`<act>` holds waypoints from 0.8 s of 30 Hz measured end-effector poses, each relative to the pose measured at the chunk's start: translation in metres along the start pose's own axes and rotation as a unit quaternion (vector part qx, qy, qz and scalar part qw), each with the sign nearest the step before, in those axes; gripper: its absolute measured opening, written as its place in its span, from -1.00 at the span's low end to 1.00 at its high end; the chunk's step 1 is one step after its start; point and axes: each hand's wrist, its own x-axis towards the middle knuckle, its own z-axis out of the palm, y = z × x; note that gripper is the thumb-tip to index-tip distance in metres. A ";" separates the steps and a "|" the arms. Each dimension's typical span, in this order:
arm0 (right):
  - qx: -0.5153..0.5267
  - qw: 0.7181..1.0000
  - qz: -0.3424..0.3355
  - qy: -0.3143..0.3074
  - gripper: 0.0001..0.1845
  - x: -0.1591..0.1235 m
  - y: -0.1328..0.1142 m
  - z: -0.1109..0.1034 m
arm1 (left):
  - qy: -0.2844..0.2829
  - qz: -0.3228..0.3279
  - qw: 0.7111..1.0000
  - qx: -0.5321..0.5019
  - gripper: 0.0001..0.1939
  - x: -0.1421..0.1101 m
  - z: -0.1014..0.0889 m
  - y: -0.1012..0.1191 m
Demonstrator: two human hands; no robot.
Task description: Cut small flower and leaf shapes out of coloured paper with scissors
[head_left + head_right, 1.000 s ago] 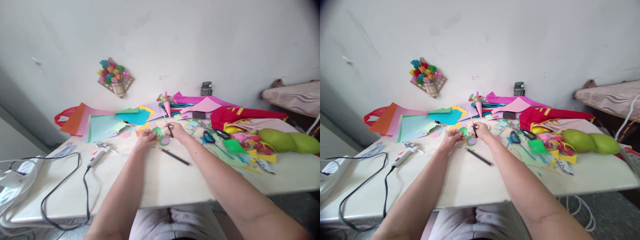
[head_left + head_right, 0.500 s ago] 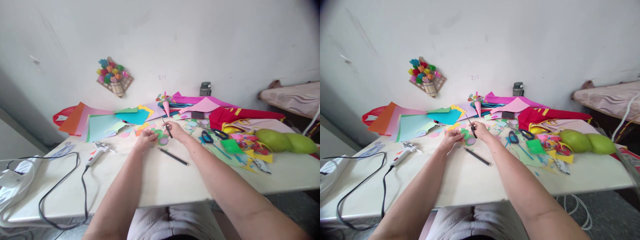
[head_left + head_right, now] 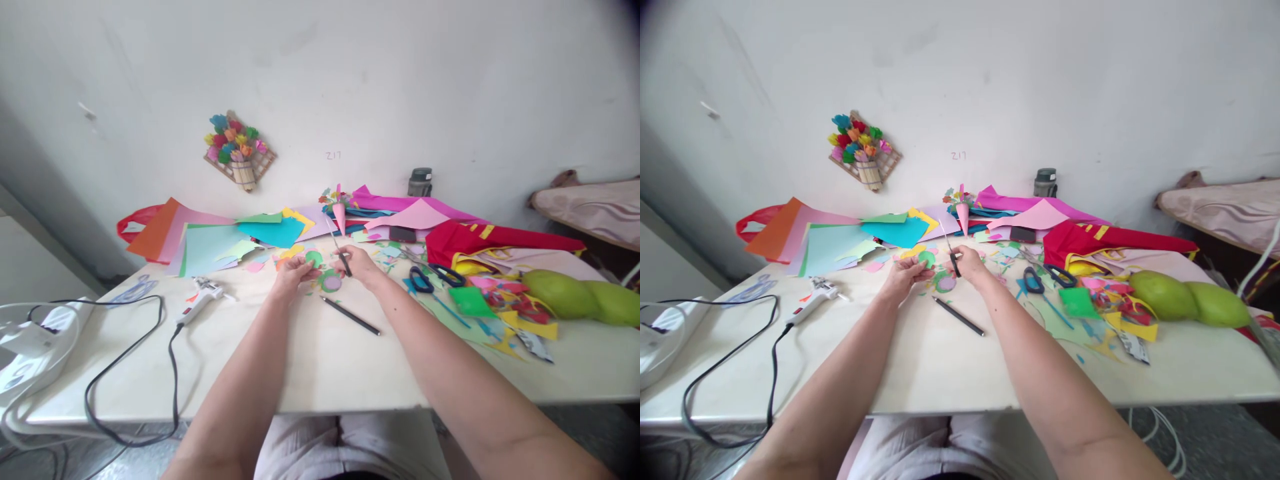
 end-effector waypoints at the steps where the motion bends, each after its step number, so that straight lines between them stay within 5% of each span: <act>1: -0.020 1.000 0.006 -0.019 -0.68 0.000 0.001 -0.003 | 0.003 0.004 1.000 -0.003 -0.57 0.000 -0.001 0.000; 11: -0.167 0.962 0.000 -0.218 -0.73 -0.005 0.000 -0.025 | 0.010 0.010 1.000 -0.025 -0.58 -0.003 -0.006 0.006; 24: -0.194 0.940 0.002 -0.280 -0.72 0.003 0.011 -0.025 | -0.009 -0.002 0.998 -0.060 -0.65 -0.001 -0.012 0.005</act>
